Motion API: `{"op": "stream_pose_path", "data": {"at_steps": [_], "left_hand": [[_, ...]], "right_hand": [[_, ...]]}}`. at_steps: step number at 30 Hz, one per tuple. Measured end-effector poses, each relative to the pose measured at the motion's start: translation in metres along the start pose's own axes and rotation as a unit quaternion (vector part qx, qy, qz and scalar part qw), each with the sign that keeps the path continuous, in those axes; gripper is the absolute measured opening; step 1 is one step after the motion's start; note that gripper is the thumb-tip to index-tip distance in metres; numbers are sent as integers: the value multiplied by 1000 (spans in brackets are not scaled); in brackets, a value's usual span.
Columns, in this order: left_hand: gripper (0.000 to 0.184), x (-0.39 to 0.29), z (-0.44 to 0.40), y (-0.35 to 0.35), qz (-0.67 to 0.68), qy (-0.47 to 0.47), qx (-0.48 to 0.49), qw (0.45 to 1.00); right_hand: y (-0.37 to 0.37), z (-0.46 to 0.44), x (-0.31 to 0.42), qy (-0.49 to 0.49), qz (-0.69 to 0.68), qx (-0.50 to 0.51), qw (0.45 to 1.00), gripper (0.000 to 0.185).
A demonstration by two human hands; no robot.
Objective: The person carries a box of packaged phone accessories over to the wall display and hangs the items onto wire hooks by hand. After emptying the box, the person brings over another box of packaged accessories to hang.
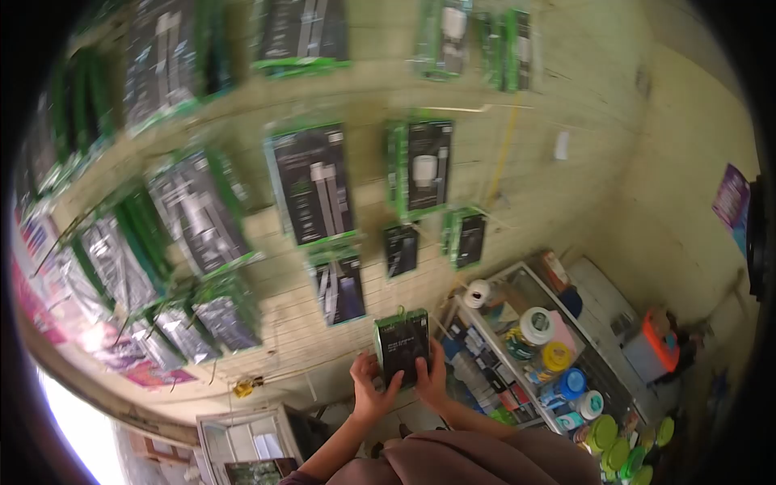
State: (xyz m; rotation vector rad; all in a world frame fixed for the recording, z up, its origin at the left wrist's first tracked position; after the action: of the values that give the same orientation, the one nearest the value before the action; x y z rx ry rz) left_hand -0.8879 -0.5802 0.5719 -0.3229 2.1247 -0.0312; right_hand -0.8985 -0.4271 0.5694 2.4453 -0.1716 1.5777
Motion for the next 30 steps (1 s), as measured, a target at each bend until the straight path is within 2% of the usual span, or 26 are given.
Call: {"op": "stream_pose_path", "data": {"at_steps": [1, 2, 4, 5, 7, 8, 9, 12, 15, 25, 28, 30], "left_hand": [[89, -6, -6, 18, -22, 40, 37, 998], [89, -10, -14, 33, -12, 45, 50, 998], [97, -30, -42, 73, -16, 33, 188, 981], [97, -42, -57, 88, -9, 40, 195, 980], [92, -60, -79, 123, 1, 6, 278, 960], [95, -65, -87, 138, 7, 30, 282, 959], [95, -64, -94, 154, 10, 33, 286, 957], [101, -63, -114, 194, 16, 109, 268, 957], [93, -69, -126, 213, 47, 111, 258, 959], [95, -57, -133, 233, 23, 84, 261, 961], [95, -56, -132, 232, 23, 75, 255, 964], [93, -60, -132, 229, 30, 96, 242, 965]], "right_hand": [[-16, -12, 1, -31, -54, -43, 997, 47], [-34, -23, 1, -37, -48, -58, 996, 47], [-73, -47, 7, -72, 42, -89, 992, 49], [-92, -60, 3, -78, 47, -99, 991, 49], [-124, -84, 5, -79, 101, -133, 983, 48], [-135, -92, 9, -40, 60, -143, 987, 46], [-143, -104, 13, -43, 61, -148, 986, 46], [-165, -132, 30, -133, 71, -184, 971, 46], [-181, -152, 23, -137, 53, -191, 971, 46], [-195, -175, 2, -112, 71, -187, 973, 45], [-192, -174, 4, -114, 35, -183, 976, 45], [-192, -174, 4, -122, 34, -186, 974, 45]]}}
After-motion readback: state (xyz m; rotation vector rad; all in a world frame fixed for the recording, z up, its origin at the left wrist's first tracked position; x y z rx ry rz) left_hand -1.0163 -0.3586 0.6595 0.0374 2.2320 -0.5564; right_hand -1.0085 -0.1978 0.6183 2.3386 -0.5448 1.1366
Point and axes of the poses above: each hand's wrist, its own z-axis away from the middle knuckle, its own y-axis out of the palm, x = y × z, the point moved 5 cm from there along -z, towards the middle knuckle, and after that the axes turned 3 degrees about -x, right-handed, at the moved point
